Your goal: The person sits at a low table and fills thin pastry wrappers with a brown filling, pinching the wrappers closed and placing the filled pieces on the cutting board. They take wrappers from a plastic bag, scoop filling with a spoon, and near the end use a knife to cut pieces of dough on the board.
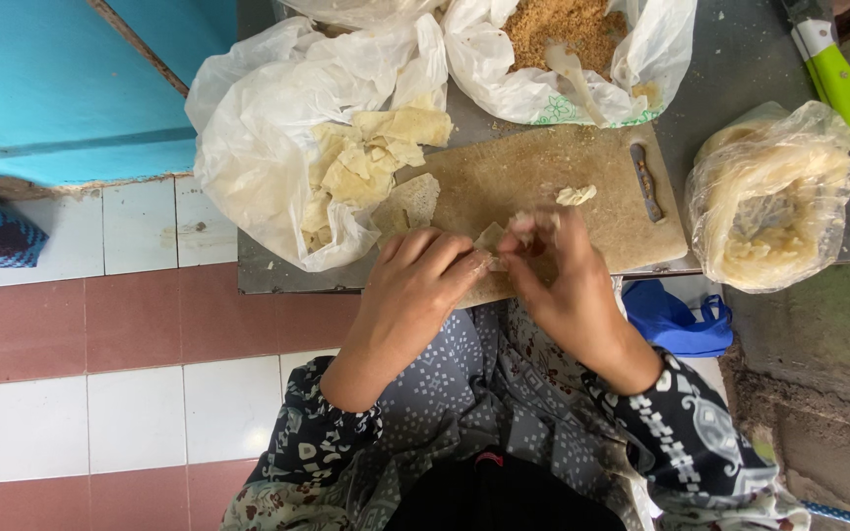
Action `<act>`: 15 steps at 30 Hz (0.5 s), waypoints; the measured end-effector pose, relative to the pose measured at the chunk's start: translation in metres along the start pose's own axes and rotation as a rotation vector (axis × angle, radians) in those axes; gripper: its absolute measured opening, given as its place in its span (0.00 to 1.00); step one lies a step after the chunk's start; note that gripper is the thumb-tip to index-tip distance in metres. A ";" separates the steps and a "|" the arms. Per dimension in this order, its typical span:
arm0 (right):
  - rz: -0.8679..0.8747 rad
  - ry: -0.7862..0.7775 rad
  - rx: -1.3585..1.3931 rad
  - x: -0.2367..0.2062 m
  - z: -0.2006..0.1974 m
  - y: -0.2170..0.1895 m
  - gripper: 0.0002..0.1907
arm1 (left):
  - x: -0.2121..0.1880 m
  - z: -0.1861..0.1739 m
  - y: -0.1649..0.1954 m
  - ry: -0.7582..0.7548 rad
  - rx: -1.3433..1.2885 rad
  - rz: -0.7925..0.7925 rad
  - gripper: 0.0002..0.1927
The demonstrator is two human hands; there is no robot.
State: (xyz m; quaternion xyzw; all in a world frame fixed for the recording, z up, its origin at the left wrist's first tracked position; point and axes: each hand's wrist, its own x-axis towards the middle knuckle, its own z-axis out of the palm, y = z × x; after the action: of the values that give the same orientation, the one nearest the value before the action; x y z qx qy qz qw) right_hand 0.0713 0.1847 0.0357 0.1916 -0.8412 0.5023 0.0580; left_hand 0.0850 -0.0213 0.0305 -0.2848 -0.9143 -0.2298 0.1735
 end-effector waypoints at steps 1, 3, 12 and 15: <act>-0.017 -0.006 -0.006 -0.003 0.001 0.001 0.21 | 0.001 -0.001 -0.001 -0.018 -0.006 -0.007 0.12; -0.046 -0.021 -0.017 -0.009 0.004 0.002 0.22 | 0.005 -0.002 -0.003 -0.080 -0.048 -0.046 0.09; -0.181 -0.006 -0.307 -0.006 0.002 0.002 0.21 | 0.010 -0.002 -0.004 0.012 -0.224 -0.044 0.15; -0.214 0.011 -0.318 -0.005 0.002 0.000 0.21 | 0.009 -0.001 0.000 0.012 -0.223 -0.054 0.17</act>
State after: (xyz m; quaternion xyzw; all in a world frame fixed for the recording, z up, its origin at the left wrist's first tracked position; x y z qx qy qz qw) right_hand 0.0763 0.1842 0.0335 0.2656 -0.8844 0.3552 0.1452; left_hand 0.0777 -0.0177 0.0350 -0.2760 -0.8895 -0.3362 0.1401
